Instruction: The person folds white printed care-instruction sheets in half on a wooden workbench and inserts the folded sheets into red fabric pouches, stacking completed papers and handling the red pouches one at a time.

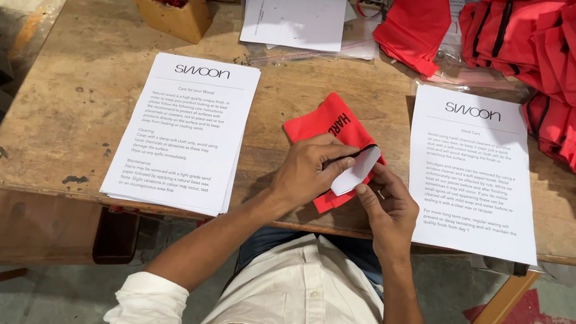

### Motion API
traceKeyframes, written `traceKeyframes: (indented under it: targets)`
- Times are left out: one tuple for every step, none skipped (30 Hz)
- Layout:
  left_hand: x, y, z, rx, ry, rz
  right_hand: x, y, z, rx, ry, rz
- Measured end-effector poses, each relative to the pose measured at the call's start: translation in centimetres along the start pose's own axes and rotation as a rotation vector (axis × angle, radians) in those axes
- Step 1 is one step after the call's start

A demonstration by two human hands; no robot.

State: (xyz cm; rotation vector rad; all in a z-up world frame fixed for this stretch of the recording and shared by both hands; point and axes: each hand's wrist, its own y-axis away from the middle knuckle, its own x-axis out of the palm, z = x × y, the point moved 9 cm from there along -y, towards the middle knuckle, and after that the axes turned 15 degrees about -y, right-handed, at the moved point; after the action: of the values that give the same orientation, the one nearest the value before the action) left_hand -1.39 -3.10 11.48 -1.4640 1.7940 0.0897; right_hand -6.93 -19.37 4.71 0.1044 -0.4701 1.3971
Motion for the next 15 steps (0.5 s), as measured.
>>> traceKeyframes:
  targets:
    - [0.1,0.0,0.0,-0.003,-0.006,0.012,-0.1,0.1,-0.1,0.004,0.024,0.001]
    - [0.2,0.1,0.1,-0.003,-0.006,0.012,0.0,0.1,0.0,0.004,0.024,0.001]
    - [0.2,0.1,0.1,0.004,0.015,0.008,-0.2,0.1,-0.4,0.056,-0.006,-0.026]
    - [0.3,0.2,0.1,0.011,0.036,0.004,-0.3,0.2,-0.8,0.107,-0.037,-0.054]
    - [0.4,0.2,0.2,0.010,0.036,0.005,-0.7,0.0,-1.4,0.108,-0.037,-0.054]
    - [0.4,0.3,-0.1,0.044,0.013,-0.003,-1.0,-0.1,-1.6,0.069,-0.015,-0.042]
    - [0.5,0.4,-0.4,0.077,-0.010,-0.012,-1.2,-0.3,-1.8,0.030,0.007,-0.029]
    - [0.6,0.4,-0.5,0.076,-0.007,-0.008,-0.9,-0.4,-1.8,0.032,0.008,-0.033]
    - [0.7,0.4,-0.5,0.071,-0.013,-0.003,-0.7,-0.6,-1.6,0.025,0.058,-0.046]
    - [0.8,0.2,-0.6,0.069,-0.020,0.001,-0.6,-0.8,-1.4,0.015,0.108,-0.058]
    - [0.8,0.0,-0.4,0.070,-0.017,0.004,-0.4,-1.0,-1.5,0.015,0.110,-0.062]
    - [1.0,-0.2,0.0,0.037,-0.037,0.034,-0.4,-1.1,-1.6,0.034,0.155,-0.080]
    - [1.2,-0.3,0.5,0.004,-0.057,0.066,-0.4,-1.3,-1.8,0.053,0.199,-0.098]
    - [1.4,-0.2,0.8,0.003,-0.056,0.067,-0.1,-1.4,-1.7,0.055,0.200,-0.099]
    - [1.2,0.0,0.7,0.030,-0.104,0.028,0.2,-1.6,-1.4,0.046,0.306,-0.105]
